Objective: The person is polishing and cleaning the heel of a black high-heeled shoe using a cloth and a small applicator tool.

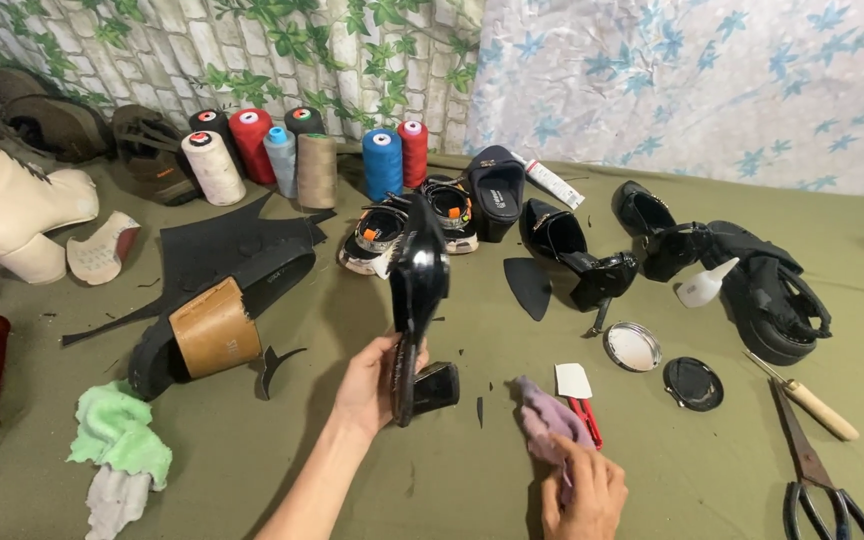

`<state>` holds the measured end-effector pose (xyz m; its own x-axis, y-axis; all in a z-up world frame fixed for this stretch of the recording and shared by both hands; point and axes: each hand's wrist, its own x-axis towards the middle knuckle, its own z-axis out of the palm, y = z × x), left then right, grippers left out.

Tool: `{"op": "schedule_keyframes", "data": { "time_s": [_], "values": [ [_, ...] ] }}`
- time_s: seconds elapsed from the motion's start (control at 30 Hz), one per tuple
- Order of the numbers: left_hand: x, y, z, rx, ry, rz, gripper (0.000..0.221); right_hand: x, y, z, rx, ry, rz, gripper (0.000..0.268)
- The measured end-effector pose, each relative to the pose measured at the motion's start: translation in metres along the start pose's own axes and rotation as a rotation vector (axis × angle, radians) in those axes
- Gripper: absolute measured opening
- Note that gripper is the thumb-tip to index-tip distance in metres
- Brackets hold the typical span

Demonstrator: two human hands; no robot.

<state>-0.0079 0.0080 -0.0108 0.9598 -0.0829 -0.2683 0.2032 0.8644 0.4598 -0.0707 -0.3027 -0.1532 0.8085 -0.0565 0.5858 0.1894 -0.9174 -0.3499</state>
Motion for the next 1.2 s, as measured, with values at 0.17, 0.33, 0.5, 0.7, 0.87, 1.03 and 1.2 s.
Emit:
{"op": "schedule_keyframes", "data": {
  "time_s": [0.17,0.33,0.5,0.7,0.87,1.03,1.2],
  "values": [
    [0.009,-0.003,-0.012,-0.129,-0.194,0.043,0.017,0.014,-0.048,-0.047,0.402,0.141,0.027,0.036],
    [0.005,0.0,-0.007,-0.169,-0.206,0.01,0.013,0.013,-0.032,-0.072,0.516,0.118,0.226,0.029],
    [-0.002,0.002,0.007,-0.234,-0.23,0.01,0.035,0.05,-0.005,-0.127,0.312,0.327,0.174,0.033],
    [0.001,0.0,0.001,-0.248,-0.285,-0.023,0.041,0.058,0.061,-0.132,0.064,0.301,0.159,0.039],
    [0.002,-0.003,-0.002,-0.271,-0.274,-0.069,0.008,0.069,0.019,-0.122,0.164,0.28,-0.014,0.03],
    [-0.004,-0.001,0.01,-0.298,-0.316,-0.072,0.061,0.065,-0.039,-0.086,0.307,0.173,-0.14,0.027],
    [-0.002,-0.004,0.007,-0.371,-0.33,-0.111,0.053,0.06,-0.103,-0.051,0.527,0.045,-0.189,0.016]
  ]
}}
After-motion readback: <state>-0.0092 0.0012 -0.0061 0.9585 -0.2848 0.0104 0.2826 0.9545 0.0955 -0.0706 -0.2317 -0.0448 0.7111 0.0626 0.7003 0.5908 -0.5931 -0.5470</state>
